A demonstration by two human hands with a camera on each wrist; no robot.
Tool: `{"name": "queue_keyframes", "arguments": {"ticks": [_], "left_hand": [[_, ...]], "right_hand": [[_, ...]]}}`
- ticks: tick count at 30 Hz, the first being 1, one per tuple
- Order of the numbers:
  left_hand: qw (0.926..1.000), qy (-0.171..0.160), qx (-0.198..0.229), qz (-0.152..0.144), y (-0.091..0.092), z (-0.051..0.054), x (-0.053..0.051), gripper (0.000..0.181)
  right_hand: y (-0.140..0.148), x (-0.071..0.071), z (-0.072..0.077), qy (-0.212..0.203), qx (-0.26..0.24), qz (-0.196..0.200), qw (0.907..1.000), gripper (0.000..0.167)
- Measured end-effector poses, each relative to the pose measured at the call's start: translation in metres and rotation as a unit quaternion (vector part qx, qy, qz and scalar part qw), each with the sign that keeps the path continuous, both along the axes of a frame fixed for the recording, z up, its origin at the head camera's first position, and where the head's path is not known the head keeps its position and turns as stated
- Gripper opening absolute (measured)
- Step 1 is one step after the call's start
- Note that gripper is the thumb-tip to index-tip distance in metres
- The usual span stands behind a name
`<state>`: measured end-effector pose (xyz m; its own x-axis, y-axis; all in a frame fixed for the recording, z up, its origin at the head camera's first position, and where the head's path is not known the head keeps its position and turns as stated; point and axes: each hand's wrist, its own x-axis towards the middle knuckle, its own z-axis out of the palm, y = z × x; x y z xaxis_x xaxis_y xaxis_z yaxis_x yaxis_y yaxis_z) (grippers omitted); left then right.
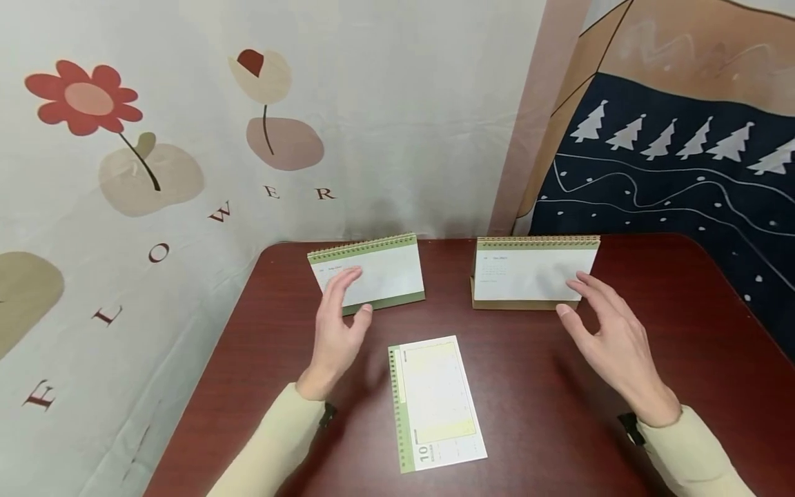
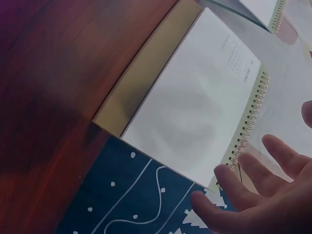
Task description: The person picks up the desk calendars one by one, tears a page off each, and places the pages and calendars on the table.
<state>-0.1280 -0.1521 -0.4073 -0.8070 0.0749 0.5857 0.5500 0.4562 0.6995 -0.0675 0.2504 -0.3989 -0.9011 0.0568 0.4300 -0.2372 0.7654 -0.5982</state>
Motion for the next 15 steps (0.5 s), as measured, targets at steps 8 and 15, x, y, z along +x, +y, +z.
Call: {"name": "queue_keyframes", "arguments": {"ticks": [8, 15], "left_hand": [[0.9935, 0.006, -0.082, -0.078, 0.044, 0.003, -0.004, 0.060], [0.9798, -0.001, -0.178, -0.091, 0.074, 0.003, -0.009, 0.062]], "right_hand": [[0.007, -0.008, -0.005, 0.054, 0.079, -0.016, 0.9953, 0.057], [0.022, -0.014, -0.009, 0.051, 0.137, -0.049, 0.9880, 0.071]]}}
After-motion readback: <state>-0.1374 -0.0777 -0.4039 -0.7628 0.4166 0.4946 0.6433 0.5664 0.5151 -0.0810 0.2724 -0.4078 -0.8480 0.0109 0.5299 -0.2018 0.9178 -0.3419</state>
